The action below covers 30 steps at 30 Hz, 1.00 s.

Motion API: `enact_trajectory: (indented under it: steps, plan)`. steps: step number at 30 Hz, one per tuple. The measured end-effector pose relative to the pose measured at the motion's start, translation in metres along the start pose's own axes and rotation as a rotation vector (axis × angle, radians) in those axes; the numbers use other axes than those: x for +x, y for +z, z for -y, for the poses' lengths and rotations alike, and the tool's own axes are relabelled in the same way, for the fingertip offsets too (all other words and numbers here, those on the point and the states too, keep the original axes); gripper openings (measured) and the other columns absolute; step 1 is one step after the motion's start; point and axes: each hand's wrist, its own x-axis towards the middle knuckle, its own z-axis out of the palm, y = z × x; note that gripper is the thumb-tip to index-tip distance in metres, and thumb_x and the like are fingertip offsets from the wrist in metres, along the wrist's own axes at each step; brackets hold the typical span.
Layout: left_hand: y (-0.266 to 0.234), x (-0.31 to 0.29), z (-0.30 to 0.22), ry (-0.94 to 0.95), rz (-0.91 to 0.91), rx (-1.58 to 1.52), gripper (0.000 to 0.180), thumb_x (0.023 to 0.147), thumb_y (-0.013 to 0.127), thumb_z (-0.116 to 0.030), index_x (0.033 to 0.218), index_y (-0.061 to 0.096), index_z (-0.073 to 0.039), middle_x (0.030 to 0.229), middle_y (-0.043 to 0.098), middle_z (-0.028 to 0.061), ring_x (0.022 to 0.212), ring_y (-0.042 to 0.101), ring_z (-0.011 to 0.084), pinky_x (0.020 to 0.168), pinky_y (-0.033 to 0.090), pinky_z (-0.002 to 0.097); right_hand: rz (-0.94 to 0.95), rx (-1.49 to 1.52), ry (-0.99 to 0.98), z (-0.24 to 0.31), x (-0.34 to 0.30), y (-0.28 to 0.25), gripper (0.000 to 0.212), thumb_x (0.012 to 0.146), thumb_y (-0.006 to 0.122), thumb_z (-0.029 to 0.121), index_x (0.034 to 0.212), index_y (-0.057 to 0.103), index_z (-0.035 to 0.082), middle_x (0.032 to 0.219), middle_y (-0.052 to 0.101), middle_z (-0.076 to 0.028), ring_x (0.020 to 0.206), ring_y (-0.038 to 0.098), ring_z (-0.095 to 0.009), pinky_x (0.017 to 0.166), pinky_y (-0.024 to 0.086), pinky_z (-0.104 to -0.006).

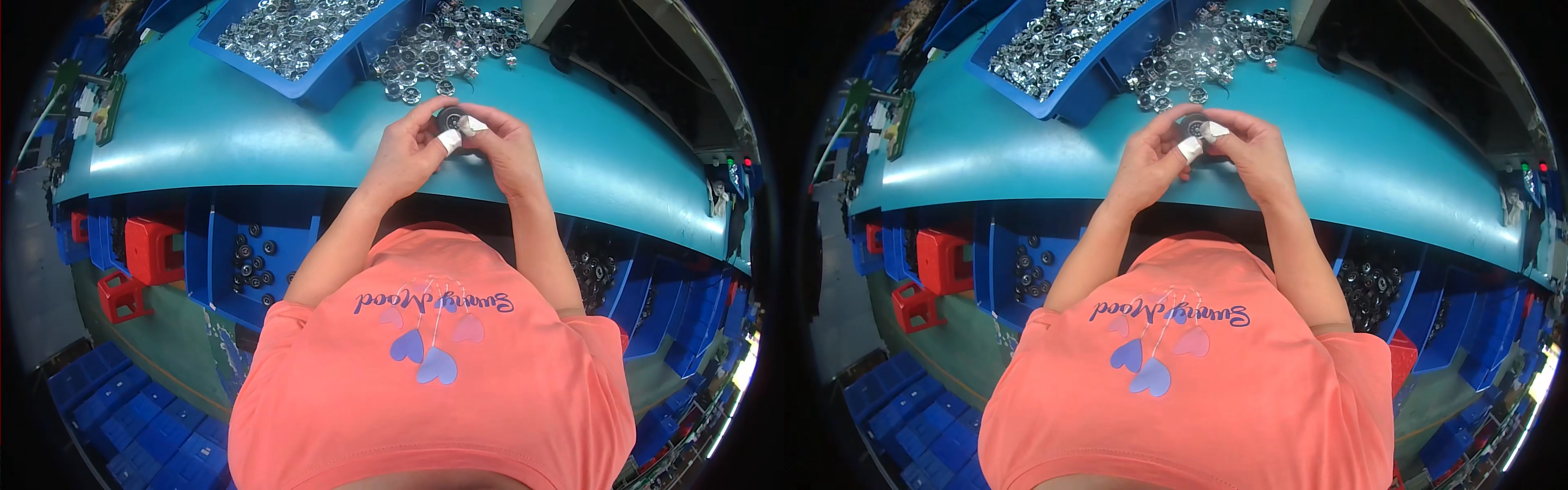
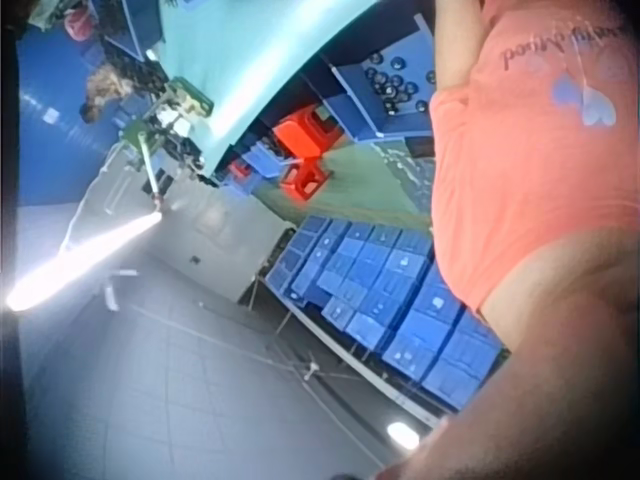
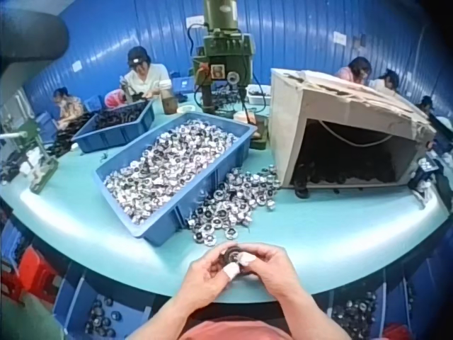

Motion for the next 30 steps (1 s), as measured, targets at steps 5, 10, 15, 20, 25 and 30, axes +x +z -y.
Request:
enact_trajectory:
  steps: [5,10,15,20,25,30]
  plan:
    - [0.001,0.002,-0.004,-0.055,-0.033,-0.177,0.039,0.093,0.061,-0.003,0.131,0.055,-0.001,0.108,0.067,0.0098,0.088,0.066,0.0143,0.065,0.055,0.0267,-0.02,0.061,-0.01,-0.002,-0.003,0.007,0.034,0.09,0.072,0.014,0.12,0.067,-0.002,0.103,0.071,-0.009,0.089,0.066,-0.013,0.079,0.054,-0.0267]
    - [-0.001,0.001,-0.001,-0.053,-0.075,-0.106,0.037,0.092,0.06,-0.002,0.128,0.056,0.0,0.107,0.068,0.0116,0.087,0.067,0.017,0.068,0.057,0.0286,-0.094,0.076,-0.066,-0.013,-0.002,0.005,0.031,0.09,0.073,0.014,0.117,0.068,-0.001,0.101,0.07,-0.007,0.088,0.065,-0.011,0.076,0.054,-0.026]
    - [0.003,0.0,-0.003,-0.029,-0.085,-0.225,0.035,0.091,0.061,-0.001,0.126,0.058,0.001,0.103,0.069,0.0123,0.087,0.068,0.0167,0.069,0.059,0.0291,-0.082,0.123,-0.061,-0.012,-0.003,0.005,0.027,0.09,0.073,0.015,0.112,0.07,0.0,0.098,0.071,-0.006,0.083,0.064,-0.011,0.075,0.053,-0.0247]
    - [0.004,0.0,0.002,-0.012,-0.089,-0.123,0.033,0.09,0.062,0.001,0.123,0.061,0.001,0.099,0.069,0.0111,0.081,0.067,0.0142,0.066,0.059,0.0274,-0.104,0.101,-0.113,-0.014,-0.003,0.007,0.022,0.09,0.074,0.014,0.107,0.073,0.001,0.094,0.072,-0.005,0.081,0.063,-0.011,0.074,0.052,-0.0244]
    - [0.011,-0.003,0.004,0.021,-0.164,0.037,0.032,0.09,0.058,0.004,0.122,0.061,0.001,0.097,0.069,0.0092,0.075,0.066,0.0111,0.064,0.058,0.0256,-0.137,0.025,-0.169,-0.02,-0.004,0.008,0.02,0.09,0.073,0.012,0.106,0.074,0.001,0.094,0.072,-0.005,0.082,0.064,-0.011,0.074,0.052,-0.0244]
    - [0.011,-0.002,0.008,0.028,-0.185,0.053,0.036,0.089,0.056,0.005,0.124,0.061,0.001,0.1,0.069,0.0098,0.083,0.067,0.0121,0.068,0.058,0.0262,-0.15,0.032,-0.149,-0.022,-0.001,0.011,0.021,0.091,0.07,0.011,0.108,0.072,0.0,0.097,0.072,-0.006,0.082,0.065,-0.011,0.075,0.053,-0.0251]
